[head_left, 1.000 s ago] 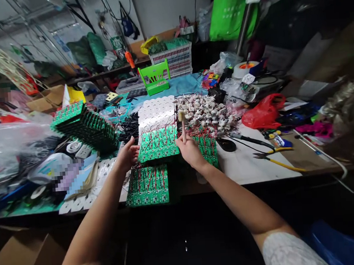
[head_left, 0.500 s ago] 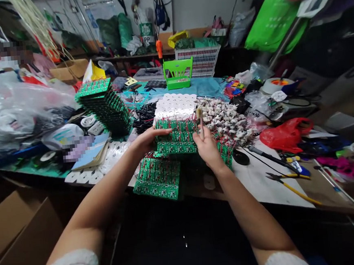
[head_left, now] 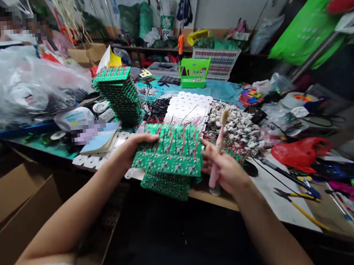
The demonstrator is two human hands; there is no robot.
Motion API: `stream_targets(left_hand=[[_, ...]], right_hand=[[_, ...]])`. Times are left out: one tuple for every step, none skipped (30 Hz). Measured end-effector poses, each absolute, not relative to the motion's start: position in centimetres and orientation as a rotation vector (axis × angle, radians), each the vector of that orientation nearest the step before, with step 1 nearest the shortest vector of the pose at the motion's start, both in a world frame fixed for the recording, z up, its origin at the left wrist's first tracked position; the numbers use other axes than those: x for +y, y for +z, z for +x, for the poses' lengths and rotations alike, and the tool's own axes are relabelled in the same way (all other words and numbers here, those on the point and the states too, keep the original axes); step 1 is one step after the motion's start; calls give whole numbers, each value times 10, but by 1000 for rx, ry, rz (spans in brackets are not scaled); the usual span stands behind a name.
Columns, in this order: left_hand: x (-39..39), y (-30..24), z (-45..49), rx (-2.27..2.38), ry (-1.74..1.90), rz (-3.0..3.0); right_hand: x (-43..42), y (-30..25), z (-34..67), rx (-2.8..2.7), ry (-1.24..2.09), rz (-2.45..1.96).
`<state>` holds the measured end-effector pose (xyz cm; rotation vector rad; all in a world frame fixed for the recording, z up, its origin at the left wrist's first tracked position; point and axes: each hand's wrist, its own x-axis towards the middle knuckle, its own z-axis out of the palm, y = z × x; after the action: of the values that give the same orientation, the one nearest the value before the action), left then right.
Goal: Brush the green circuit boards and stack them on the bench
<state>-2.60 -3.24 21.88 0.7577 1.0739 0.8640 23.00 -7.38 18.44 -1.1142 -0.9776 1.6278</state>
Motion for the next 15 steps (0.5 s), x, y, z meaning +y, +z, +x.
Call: stream_targets(left_hand=[[-45, 211, -34, 1087, 792, 679], [-57, 203, -40, 1112, 750, 631], [-69, 196, -44, 1143, 727, 612], [-78, 190, -47, 1174, 728, 619], [-86, 185, -49, 1201, 736, 639], [-92, 182, -49, 1221, 748, 667], [-96, 179, -47, 1235, 755, 695], [-98, 176, -45, 1246, 767, 727], [-99, 175, -43, 1257, 785, 766], [-99, 174, -40, 1266, 805, 809], [-98, 173, -38, 1276, 818, 851], [-96, 172, -35, 1287, 828, 888], [-95, 171, -34, 1297, 834, 922], [-93, 170, -33, 1306, 837, 955], [-92, 169, -32, 1316, 831, 987]], right_hand=[[-87, 178, 227, -916, 1723, -1105], [-98, 171, 224, -864, 1798, -1100], [-108, 165, 220, -821, 1851, -1100], [-117, 158, 217, -787, 1881, -1103], [-123, 152, 213, -757, 1890, -1106], [-128, 146, 210, -732, 1884, -1107], [-132, 141, 208, -712, 1870, -1106], [-135, 137, 206, -701, 1852, -1103], [-137, 133, 205, -699, 1830, -1098], [-138, 131, 205, -706, 1806, -1092], [-139, 129, 205, -722, 1782, -1083], [-139, 128, 205, -741, 1758, -1075], [-138, 127, 206, -761, 1738, -1067], [-138, 126, 206, -781, 1725, -1059], [-137, 125, 206, -795, 1718, -1053]])
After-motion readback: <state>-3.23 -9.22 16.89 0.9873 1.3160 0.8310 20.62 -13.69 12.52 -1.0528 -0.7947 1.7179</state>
